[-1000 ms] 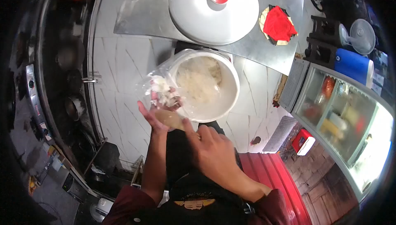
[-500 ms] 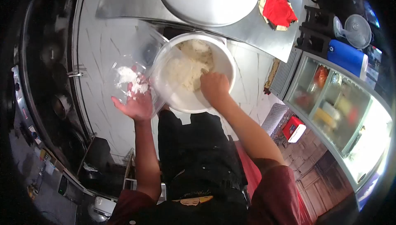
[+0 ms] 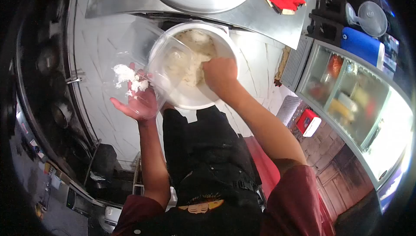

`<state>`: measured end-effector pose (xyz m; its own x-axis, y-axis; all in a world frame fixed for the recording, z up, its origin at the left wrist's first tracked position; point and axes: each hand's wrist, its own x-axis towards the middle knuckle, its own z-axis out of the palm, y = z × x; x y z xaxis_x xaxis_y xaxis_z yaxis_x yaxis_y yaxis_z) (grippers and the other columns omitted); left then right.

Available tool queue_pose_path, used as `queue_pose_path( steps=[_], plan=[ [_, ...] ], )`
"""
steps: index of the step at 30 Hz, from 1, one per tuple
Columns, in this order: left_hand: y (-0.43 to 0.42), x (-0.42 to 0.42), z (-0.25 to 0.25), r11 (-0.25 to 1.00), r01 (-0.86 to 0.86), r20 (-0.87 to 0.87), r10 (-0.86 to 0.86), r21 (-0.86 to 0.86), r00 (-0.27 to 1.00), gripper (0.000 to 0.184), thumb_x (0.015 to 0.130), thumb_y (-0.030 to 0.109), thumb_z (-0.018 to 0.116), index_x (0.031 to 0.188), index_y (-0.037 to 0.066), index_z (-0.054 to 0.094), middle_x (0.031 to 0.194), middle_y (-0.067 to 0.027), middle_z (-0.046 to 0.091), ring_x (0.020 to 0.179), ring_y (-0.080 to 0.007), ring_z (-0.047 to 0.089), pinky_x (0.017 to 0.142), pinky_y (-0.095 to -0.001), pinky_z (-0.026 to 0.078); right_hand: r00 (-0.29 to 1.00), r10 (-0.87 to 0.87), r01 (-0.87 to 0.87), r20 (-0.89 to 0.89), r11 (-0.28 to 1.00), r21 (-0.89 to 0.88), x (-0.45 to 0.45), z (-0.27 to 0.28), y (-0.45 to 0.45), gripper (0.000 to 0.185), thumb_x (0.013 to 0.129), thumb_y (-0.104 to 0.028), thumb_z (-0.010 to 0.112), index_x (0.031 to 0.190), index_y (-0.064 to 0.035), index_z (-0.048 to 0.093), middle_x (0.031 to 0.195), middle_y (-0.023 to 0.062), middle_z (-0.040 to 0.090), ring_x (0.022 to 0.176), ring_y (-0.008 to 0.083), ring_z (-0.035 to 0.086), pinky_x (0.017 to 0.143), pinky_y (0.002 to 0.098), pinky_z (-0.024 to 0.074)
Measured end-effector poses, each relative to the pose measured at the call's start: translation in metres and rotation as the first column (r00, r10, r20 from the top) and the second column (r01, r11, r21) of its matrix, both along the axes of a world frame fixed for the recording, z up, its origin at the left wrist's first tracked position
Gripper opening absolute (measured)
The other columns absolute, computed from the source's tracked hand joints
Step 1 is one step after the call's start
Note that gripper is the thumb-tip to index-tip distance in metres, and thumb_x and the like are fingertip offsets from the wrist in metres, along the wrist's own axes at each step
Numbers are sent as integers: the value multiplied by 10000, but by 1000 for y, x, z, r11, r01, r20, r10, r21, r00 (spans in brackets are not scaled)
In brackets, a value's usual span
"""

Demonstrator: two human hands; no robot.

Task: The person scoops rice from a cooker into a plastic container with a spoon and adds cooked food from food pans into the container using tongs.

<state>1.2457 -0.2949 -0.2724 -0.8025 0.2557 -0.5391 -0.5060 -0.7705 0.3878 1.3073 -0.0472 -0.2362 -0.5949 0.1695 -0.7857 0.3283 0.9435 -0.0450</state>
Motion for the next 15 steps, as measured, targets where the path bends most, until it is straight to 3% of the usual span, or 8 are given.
queue_pose_path(
  steps=[2,4,8,10,14,15],
  plan=[
    [4,2,-1,999,25,-38,-24,30,999,1093,939,825,323,1611,-33,241,1535,-181,463,1276,-325,525,1162,-490,360,993,11,-9,-119,1000,13,20,-21,-11,214,864,-187,630,972,-90,787,924,164,768,875,320,768,741,443,610],
    [11,3,0,977,-34,-98,55,210,994,1088,938,825,325,1610,-27,247,1533,-181,464,1284,-320,521,1158,-479,367,994,-2,-1,-105,1000,-27,24,-29,-17,190,860,-171,634,937,-95,791,897,163,766,851,321,768,729,438,611],
    [9,5,-4,969,-25,-100,51,244,994,1075,935,823,353,1614,-4,254,1594,-170,404,1291,-316,516,1168,-475,360,993,-75,66,-89,992,-104,27,-32,-17,175,794,-160,658,892,-56,759,824,157,746,798,346,755,698,471,600],
    [8,3,-3,931,-35,-66,64,364,996,1153,885,888,365,1625,13,234,1409,-156,537,1314,-296,481,1201,-485,296,992,-75,61,-102,989,-131,32,-23,-22,162,793,-158,659,879,-58,755,827,159,746,795,349,754,698,473,598],
    [10,3,1,920,9,-73,21,392,997,1161,881,888,371,1626,9,229,1415,-169,531,1321,-311,475,1206,-496,286,992,-65,45,-112,984,-171,27,-22,-47,154,851,-157,656,855,-69,782,874,141,765,825,322,768,727,442,615],
    [11,3,3,930,19,-101,19,366,995,1094,910,853,368,1629,39,247,1529,-176,440,1341,-304,485,1196,-490,316,992,-70,51,-108,984,-172,30,-32,-55,154,851,-157,656,855,-69,782,874,141,765,825,322,768,727,442,615]
  ],
)
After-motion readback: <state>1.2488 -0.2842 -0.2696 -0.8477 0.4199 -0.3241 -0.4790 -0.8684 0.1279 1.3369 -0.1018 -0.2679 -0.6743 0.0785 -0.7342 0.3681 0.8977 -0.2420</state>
